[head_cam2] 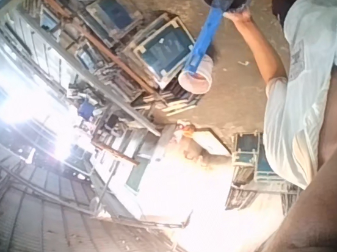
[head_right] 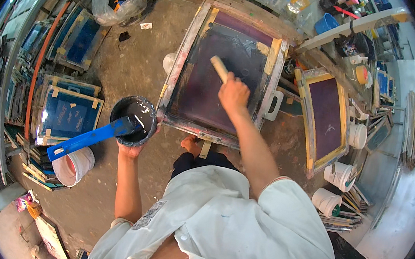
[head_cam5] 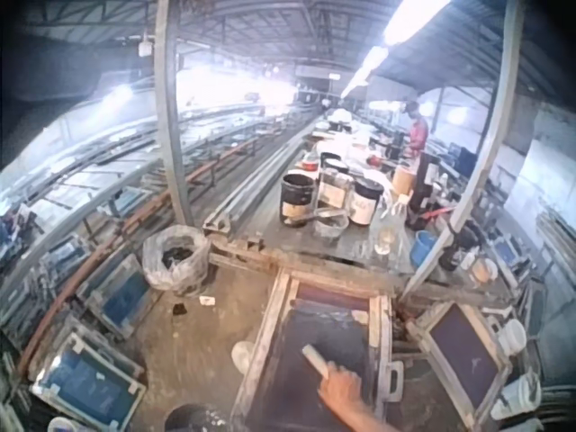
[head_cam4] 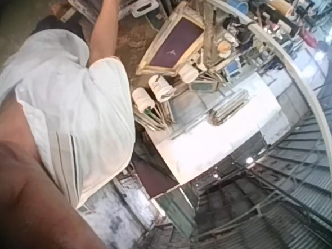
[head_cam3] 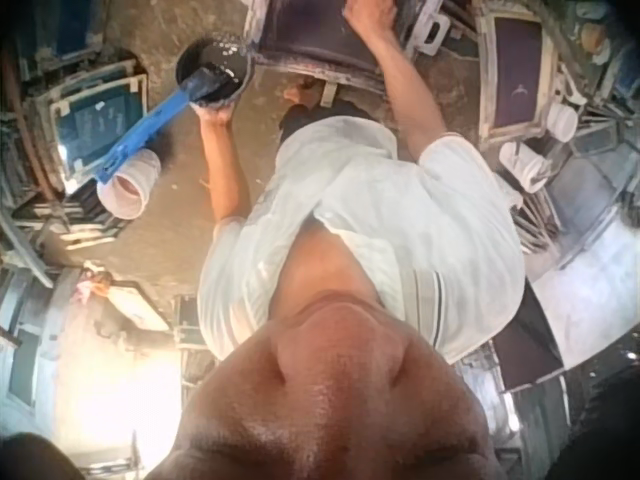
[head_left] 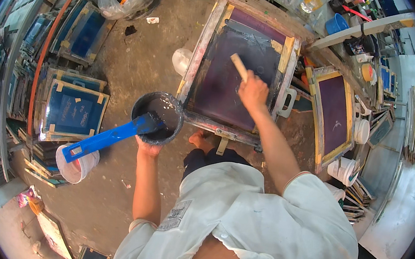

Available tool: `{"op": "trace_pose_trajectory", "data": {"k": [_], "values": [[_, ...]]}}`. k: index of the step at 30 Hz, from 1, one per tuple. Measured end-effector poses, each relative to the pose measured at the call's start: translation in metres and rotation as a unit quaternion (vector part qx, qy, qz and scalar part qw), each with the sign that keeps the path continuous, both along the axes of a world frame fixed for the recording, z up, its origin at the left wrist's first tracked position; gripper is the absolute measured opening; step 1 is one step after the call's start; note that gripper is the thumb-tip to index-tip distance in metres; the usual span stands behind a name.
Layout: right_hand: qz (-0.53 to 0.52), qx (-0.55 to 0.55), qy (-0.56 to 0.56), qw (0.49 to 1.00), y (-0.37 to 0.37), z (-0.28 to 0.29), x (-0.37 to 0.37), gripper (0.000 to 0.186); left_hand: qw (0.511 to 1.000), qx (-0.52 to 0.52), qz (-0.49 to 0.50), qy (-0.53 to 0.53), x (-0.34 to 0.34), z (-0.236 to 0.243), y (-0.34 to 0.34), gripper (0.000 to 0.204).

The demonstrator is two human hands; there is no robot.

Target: The person pours a dark liquid from a bucket onto a screen printing frame and uses a roller to spread the liquid evenly across the screen surface. The person repeatedly dips the roller into the bucket and continues coating the screen.

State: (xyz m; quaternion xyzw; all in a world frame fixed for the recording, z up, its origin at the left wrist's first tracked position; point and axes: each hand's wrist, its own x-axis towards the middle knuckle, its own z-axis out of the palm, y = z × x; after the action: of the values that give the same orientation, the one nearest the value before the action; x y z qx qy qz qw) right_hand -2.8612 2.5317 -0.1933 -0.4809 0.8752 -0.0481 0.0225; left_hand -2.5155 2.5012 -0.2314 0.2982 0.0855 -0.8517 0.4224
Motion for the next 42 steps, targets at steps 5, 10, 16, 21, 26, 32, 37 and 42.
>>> {"op": "trace_pose_trajectory", "data": {"k": [5,10,16,21,26,32,37,42], "values": [[0.004,-0.036,-0.074,0.997,0.009,-0.001,0.066,0.025,1.000,-0.008,-0.017,0.019,0.000,-0.011,0.006,0.069],[0.015,-0.101,-0.282,0.954,0.023,0.005,0.021,0.034,0.997,-0.049,-0.064,0.005,-0.009,0.001,0.013,0.066],[0.078,-0.226,-0.396,0.887,0.063,0.080,-0.001,0.041,0.984,-0.098,-0.151,0.009,-0.024,0.000,0.013,0.056],[0.111,-0.255,-0.373,0.885,0.082,0.167,-0.017,0.037,0.972,-0.117,-0.201,0.036,-0.087,0.043,0.005,0.060],[0.153,-0.323,-0.386,0.850,0.099,0.211,-0.009,0.033,0.954,-0.135,-0.262,0.051,-0.125,0.062,-0.004,0.068],[0.163,-0.339,-0.426,0.823,0.103,0.230,0.007,0.031,0.941,-0.130,-0.293,0.108,-0.151,0.095,-0.017,0.067],[0.270,-0.361,-0.379,0.808,0.087,0.224,0.018,0.028,0.942,-0.138,-0.290,0.101,-0.148,0.110,-0.021,0.067],[0.274,-0.343,-0.282,0.853,0.078,0.204,0.003,0.030,0.950,-0.110,-0.271,0.109,-0.134,0.136,-0.022,0.073]]}}
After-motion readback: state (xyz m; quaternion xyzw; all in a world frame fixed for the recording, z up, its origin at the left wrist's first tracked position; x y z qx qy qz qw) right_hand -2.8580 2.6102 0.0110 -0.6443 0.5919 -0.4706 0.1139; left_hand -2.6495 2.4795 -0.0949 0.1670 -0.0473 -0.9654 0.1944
